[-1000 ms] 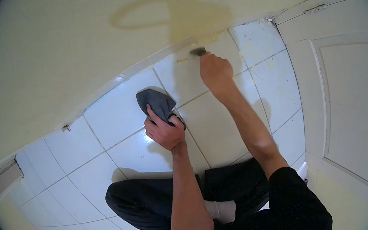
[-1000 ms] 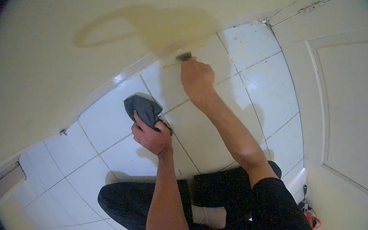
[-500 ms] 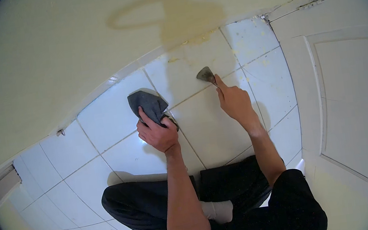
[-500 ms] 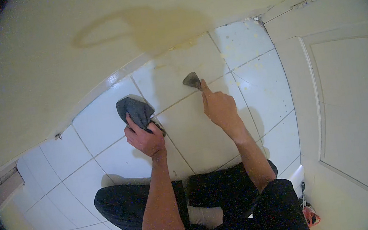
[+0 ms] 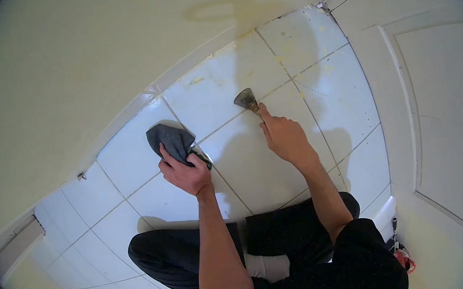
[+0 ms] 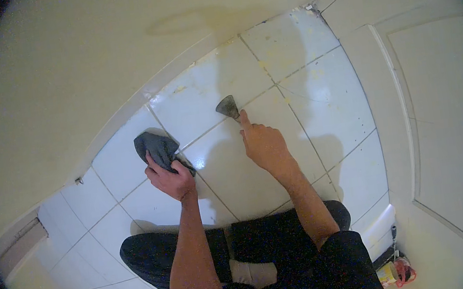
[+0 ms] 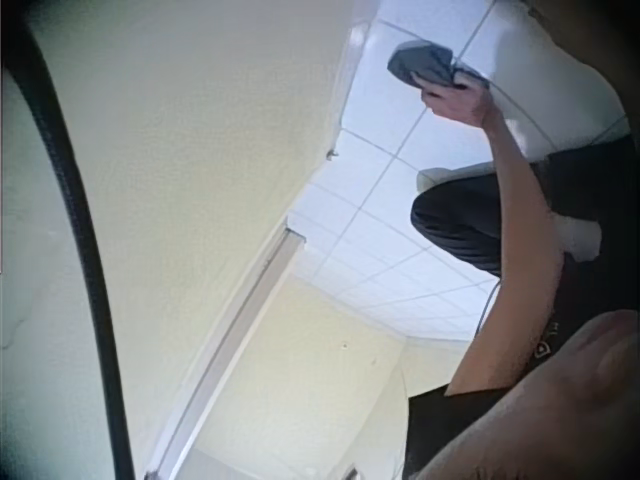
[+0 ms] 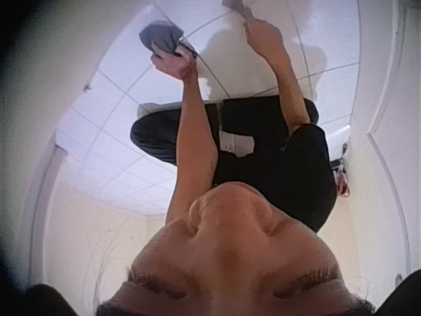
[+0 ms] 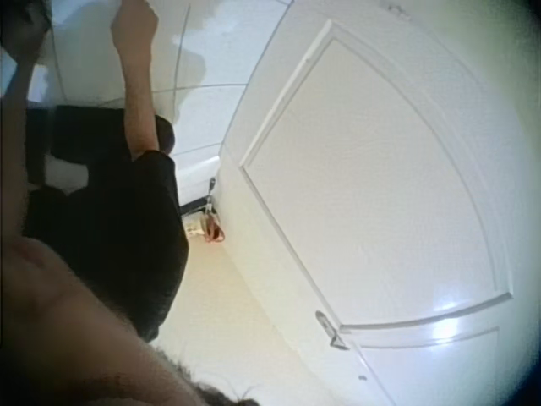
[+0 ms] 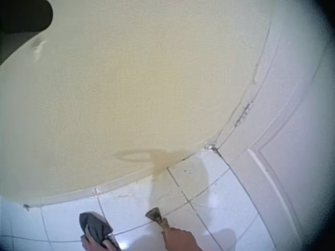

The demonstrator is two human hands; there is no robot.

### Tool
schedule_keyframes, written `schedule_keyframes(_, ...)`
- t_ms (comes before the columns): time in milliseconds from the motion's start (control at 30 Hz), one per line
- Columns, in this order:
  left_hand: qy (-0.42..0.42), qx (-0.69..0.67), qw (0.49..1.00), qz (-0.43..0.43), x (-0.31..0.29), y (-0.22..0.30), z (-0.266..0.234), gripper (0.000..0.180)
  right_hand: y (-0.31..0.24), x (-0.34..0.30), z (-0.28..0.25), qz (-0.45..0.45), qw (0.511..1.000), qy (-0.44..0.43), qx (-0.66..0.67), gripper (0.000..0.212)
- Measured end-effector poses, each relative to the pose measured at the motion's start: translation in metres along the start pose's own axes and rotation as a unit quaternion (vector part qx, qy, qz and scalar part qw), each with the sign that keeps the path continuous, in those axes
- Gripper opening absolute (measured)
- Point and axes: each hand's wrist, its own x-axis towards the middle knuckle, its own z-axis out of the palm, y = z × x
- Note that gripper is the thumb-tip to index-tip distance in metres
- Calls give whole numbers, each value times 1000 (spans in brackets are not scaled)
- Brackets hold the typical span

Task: The person scrapes dried yellow material from tiled floor using a metal scraper and a cloth.

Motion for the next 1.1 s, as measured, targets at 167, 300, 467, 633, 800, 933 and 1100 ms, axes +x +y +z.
schedule_keyframes(167, 4, 1, 1000, 6, 0, 2, 0, 74, 6, -4, -7, -44, 999, 12, -14, 56)
schedule_keyframes(300, 4, -1, 1000, 4, 0, 2, 0, 73, 7, -5, -13, -43, 999, 7, -2, 55)
schedule_keyframes(467, 5, -3, 1000, 1, 1, 4, -1, 74, -2, -7, -8, -34, 999, 8, 14, 48)
schedule_keyframes(633, 18, -2, 1000, 23, 0, -1, 1, 75, -10, -7, 3, -57, 998, -17, -21, 57)
schedule_keyframes(800, -18, -7, 1000, -19, 0, 2, -2, 76, -29, -14, 13, -62, 996, -54, -43, 63)
schedule_keyframes(933, 13, -13, 1000, 5, -1, -1, 4, 77, -33, -20, 13, -104, 994, -34, -5, 59)
schedule_keyframes(1100, 17, 0, 1000, 10, -2, 0, 3, 75, -4, -24, -24, -132, 986, 95, 29, 44)
